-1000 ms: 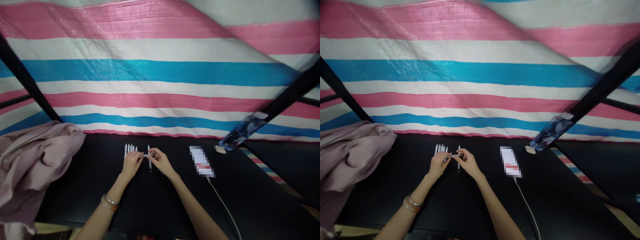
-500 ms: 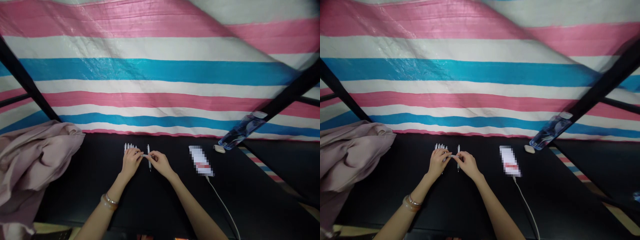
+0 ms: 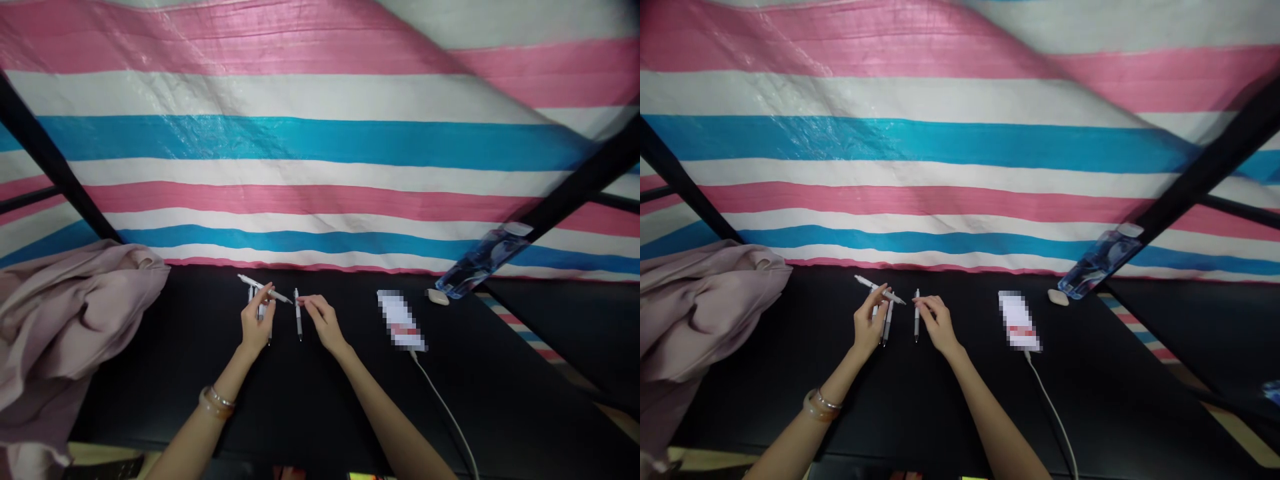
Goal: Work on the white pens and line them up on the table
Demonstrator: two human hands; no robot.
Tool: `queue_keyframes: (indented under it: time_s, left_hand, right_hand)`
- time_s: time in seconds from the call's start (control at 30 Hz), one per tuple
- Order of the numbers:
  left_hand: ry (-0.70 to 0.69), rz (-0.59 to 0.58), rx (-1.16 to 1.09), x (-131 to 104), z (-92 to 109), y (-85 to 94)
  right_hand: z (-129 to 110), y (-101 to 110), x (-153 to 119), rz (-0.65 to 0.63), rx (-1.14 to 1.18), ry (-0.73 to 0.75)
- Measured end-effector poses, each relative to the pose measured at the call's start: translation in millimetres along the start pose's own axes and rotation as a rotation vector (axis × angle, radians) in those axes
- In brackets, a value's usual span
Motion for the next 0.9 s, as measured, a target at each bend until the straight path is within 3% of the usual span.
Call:
queue_keyframes:
  time_s: [0.13,0.3,0.5,0.9]
  left_hand:
    - [0.200,0.060,-0.346,4,-8,0.3]
    - [0.229,-0.023,-0.508,7,-11,-6.9]
    - [0.178,-0.089,-0.555,7,-14,-11.3]
    - [0.283,-0.081,-0.587,7,-14,-10.0]
  right_hand:
    - [25,8,-1,0.245,0.071,-0.186]
    - [53,12,-2,0.381,0.137,-0.296]
    - [69,13,-4,0.408,0.154,-0.335]
    - [70,11,-3,0.401,0.139,-0.304]
Point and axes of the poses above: each hand's wrist, its own x-axis towards the middle knuckle, its own y-axis out of the back of the hand, z = x × y, the point moved 4 cm from there along x, towards the middle knuckle, and after that the axes turned 10 degrees about -z, right-handed, at the moved point
